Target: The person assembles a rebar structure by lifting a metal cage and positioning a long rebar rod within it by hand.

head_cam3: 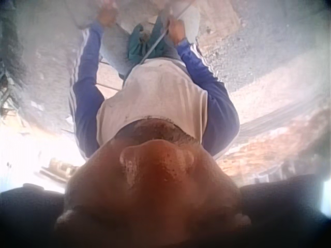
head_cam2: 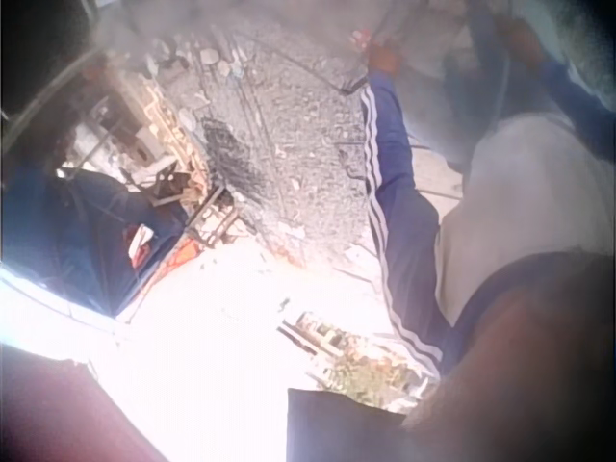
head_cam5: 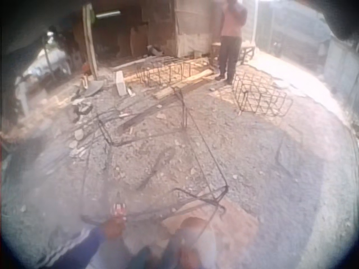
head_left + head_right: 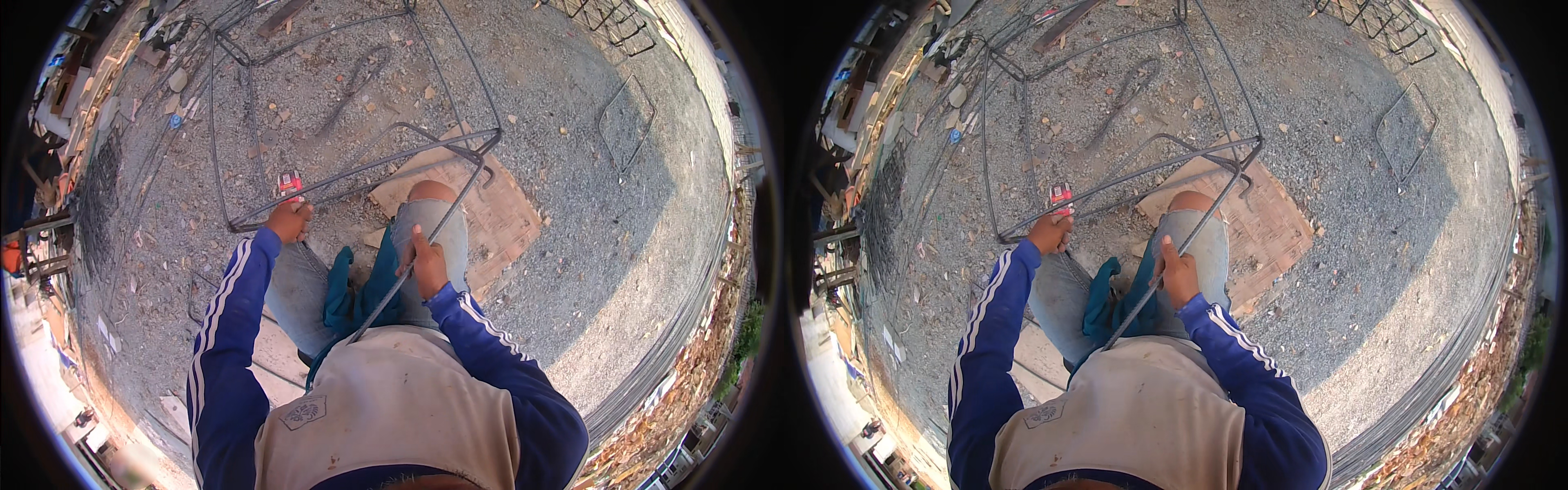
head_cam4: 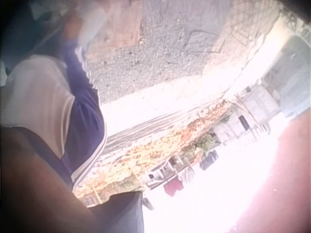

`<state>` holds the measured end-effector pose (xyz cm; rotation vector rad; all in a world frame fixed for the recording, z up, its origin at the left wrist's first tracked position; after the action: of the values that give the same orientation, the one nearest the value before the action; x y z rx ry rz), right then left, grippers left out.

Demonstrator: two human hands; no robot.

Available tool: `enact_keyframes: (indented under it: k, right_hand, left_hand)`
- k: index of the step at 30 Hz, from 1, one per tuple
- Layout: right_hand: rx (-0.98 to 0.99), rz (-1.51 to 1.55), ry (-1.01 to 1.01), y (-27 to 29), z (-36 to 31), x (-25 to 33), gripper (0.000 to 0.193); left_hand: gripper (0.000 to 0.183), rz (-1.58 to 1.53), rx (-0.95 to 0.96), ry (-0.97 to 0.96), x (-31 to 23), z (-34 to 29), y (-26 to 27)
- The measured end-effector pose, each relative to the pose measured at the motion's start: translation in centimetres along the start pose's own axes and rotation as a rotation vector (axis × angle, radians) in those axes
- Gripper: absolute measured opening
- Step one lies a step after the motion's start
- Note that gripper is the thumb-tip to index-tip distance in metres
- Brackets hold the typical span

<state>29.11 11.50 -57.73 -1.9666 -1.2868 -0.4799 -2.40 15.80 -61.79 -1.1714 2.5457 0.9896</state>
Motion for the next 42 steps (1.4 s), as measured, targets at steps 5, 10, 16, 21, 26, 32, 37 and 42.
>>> enact_keyframes:
  k: [5, 10, 16, 21, 26, 32, 37, 42]
  right_hand:
    - [0.039, 0.003, 0.055, -0.9, -0.2, 0.9, 0.067]
    - [0.056, 0.002, 0.048, -2.4, 1.3, 1.3, 0.065]
    - [0.026, 0.143, -0.094, -4.3, 6.5, 1.0, 0.06]
    - [0.018, 0.142, -0.137, -4.4, 9.1, 0.7, 0.057]
    - [0.034, 0.135, -0.177, -6.1, 10.4, 0.7, 0.057]
    - [0.007, 0.081, -0.123, -5.1, 13.0, 1.5, 0.05]
    - [-0.005, 0.174, -0.029, -5.7, 5.9, 0.2, 0.037]
    - [0.078, 0.204, 0.131, -6.9, 3.9, 0.0, 0.029]
  left_hand:
    - [0.041, 0.028, -0.056, -0.041, 0.0, -0.2, -0.1]
    - [0.042, 0.047, -0.104, -0.036, 1.1, 0.0, 0.8]
    - [0.044, 0.275, -0.177, -0.008, 1.5, 0.6, 2.3]
    - [0.047, 0.447, -0.232, -0.123, -0.1, -0.7, 2.8]
    - [0.065, 0.645, -0.344, -0.213, 0.8, -2.0, 2.7]
    - [0.067, 0.549, -0.46, -0.21, 2.7, -9.8, 5.1]
    - [0.045, 0.652, -0.353, 0.274, 12.9, -15.9, 5.4]
    - [0.044, 0.371, -0.498, 0.14, 14.7, -16.9, 3.9]
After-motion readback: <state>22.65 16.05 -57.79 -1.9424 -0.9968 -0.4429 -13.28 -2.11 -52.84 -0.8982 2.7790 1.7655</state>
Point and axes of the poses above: each hand's wrist, its own z-axis towards the middle knuckle, its own y-axis out of the back of the hand, x = y × z, the point moved 8 cm from there along z, towards the middle knuckle, and after that the axes turned 15 degrees about z, right-handed, at the moved point
